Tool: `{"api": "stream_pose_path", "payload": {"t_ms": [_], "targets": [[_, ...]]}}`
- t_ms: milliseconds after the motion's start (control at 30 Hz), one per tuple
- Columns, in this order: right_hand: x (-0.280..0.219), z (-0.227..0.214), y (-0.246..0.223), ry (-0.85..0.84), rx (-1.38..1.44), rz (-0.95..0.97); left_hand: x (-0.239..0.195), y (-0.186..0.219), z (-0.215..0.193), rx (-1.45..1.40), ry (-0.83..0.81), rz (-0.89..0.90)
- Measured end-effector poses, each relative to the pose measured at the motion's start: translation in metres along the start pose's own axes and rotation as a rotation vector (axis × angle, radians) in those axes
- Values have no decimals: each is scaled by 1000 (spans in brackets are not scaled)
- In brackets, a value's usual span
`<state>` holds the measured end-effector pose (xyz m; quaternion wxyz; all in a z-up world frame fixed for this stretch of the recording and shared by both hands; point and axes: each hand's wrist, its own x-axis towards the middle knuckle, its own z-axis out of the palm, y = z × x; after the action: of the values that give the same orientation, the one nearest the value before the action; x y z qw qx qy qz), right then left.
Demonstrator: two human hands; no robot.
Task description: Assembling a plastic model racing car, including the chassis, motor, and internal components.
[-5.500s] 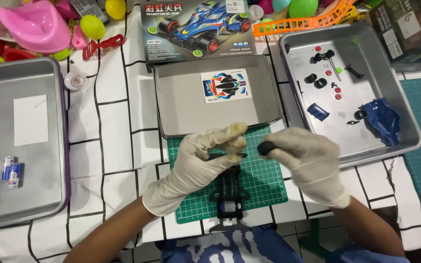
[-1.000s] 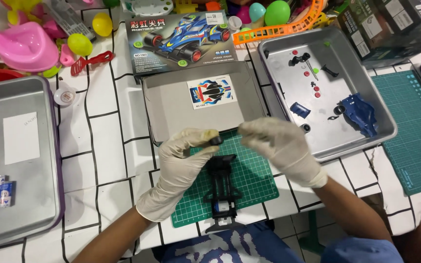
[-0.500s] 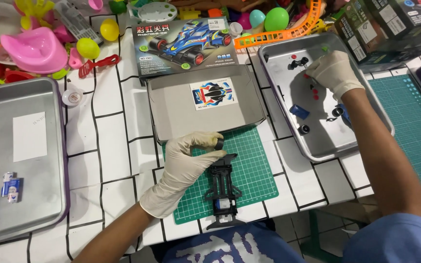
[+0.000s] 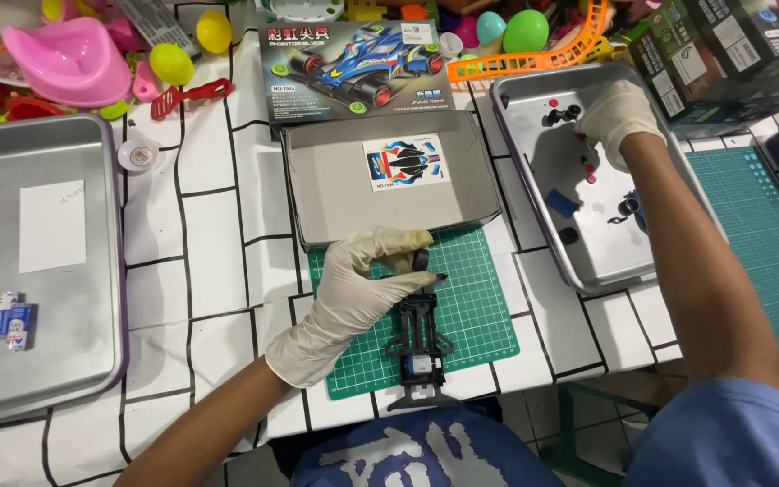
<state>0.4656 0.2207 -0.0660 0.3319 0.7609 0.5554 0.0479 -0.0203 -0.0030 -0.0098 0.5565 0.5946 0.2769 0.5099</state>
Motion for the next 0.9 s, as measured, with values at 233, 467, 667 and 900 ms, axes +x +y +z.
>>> {"api": "stream_pose_path", "payload": {"t_ms": [233, 467, 667, 900], "targets": [[-81, -54, -16, -6, 599, 103, -2, -4, -1, 36, -3, -8], [-68, -26, 9, 60, -19, -288, -1, -2, 0, 3, -10, -66], [-86, -20, 4, 47, -31, -97, 0, -2, 0, -17, -12, -71], [17, 40, 5, 90, -376, -49, -1, -8, 2, -4, -13, -36]]}}
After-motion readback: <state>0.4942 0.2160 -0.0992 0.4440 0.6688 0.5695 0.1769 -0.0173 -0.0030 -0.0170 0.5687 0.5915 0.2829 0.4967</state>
